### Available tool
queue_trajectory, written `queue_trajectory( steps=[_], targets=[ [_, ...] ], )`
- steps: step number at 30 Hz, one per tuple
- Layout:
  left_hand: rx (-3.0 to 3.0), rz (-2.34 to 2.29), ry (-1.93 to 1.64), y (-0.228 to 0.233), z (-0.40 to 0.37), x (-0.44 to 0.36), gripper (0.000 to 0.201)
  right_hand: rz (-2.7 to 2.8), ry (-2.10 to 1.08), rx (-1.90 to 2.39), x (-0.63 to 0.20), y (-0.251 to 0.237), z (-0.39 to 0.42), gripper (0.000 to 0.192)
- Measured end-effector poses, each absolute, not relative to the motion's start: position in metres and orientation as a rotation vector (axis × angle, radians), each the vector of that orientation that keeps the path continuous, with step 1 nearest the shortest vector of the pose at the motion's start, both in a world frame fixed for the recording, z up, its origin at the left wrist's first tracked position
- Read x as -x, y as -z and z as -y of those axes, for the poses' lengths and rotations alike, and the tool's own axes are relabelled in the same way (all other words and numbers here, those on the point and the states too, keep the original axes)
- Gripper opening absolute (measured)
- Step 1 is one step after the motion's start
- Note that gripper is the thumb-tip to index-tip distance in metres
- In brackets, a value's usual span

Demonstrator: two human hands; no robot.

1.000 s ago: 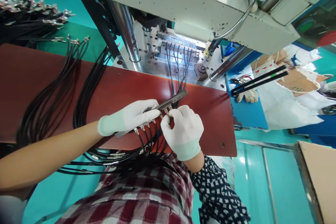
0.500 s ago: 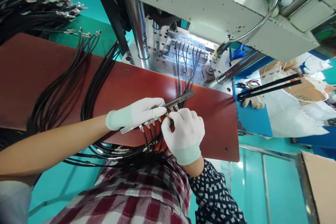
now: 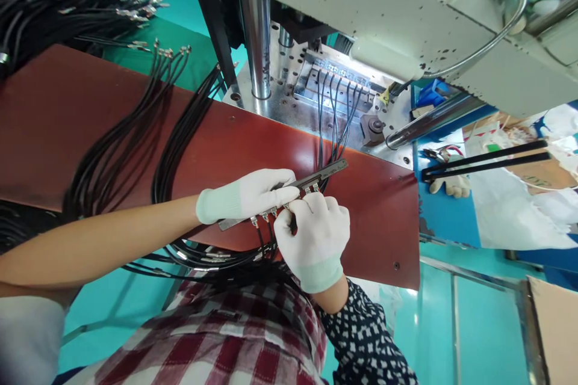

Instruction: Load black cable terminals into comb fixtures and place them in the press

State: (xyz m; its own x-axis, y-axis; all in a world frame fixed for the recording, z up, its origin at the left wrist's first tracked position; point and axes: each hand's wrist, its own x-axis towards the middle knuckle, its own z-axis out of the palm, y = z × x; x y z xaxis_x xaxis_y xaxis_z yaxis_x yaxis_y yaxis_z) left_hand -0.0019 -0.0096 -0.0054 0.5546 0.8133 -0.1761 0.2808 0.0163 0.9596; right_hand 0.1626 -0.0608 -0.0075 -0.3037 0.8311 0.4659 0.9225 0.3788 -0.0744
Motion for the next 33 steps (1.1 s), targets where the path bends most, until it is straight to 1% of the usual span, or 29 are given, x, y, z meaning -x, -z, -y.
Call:
queue_trajectory(
  steps=[3, 7, 9, 10, 14, 23, 27, 30, 33],
  targets=[
    [-1.538, -0.963, -0.535, 0.007, 0.01, 0.002, 0.033, 2.199, 0.293, 1.488, -0.163, 0.009, 0.06, 0.017],
    [-1.534, -0.98, -0.554, 0.005, 0.01, 0.001, 0.033, 2.238, 0.243, 1.577, -0.166, 0.0, 0.071, 0.008],
    [-1.488, -0.976, -0.526, 0.004, 0.01, 0.001, 0.031, 2.247, 0.21, 1.607, -0.165, -0.005, 0.078, 0.015],
    [-1.473, -0.975, -0.519, 0.003, 0.011, 0.001, 0.03, 2.253, 0.195, 1.605, -0.164, -0.006, 0.08, 0.016],
    [-1.48, -0.988, -0.544, 0.005, 0.011, 0.001, 0.031, 2.27, 0.162, 1.582, -0.157, -0.003, 0.081, 0.008],
    [-1.529, -0.989, -0.561, 0.004, 0.01, 0.0, 0.033, 2.209, 0.198, 1.494, -0.151, 0.008, 0.069, 0.015],
    [-1.498, -0.975, -0.57, 0.004, 0.01, 0.001, 0.03, 2.233, 0.157, 1.521, -0.155, 0.0, 0.079, 0.006],
    [-1.447, -0.968, -0.557, 0.005, 0.01, 0.001, 0.028, 2.257, 0.148, 1.501, -0.154, -0.003, 0.085, 0.008],
    [-1.463, -0.986, -0.578, 0.007, 0.009, 0.0, 0.029, 2.281, 0.168, 1.474, -0.15, 0.003, 0.083, 0.006]
  ],
)
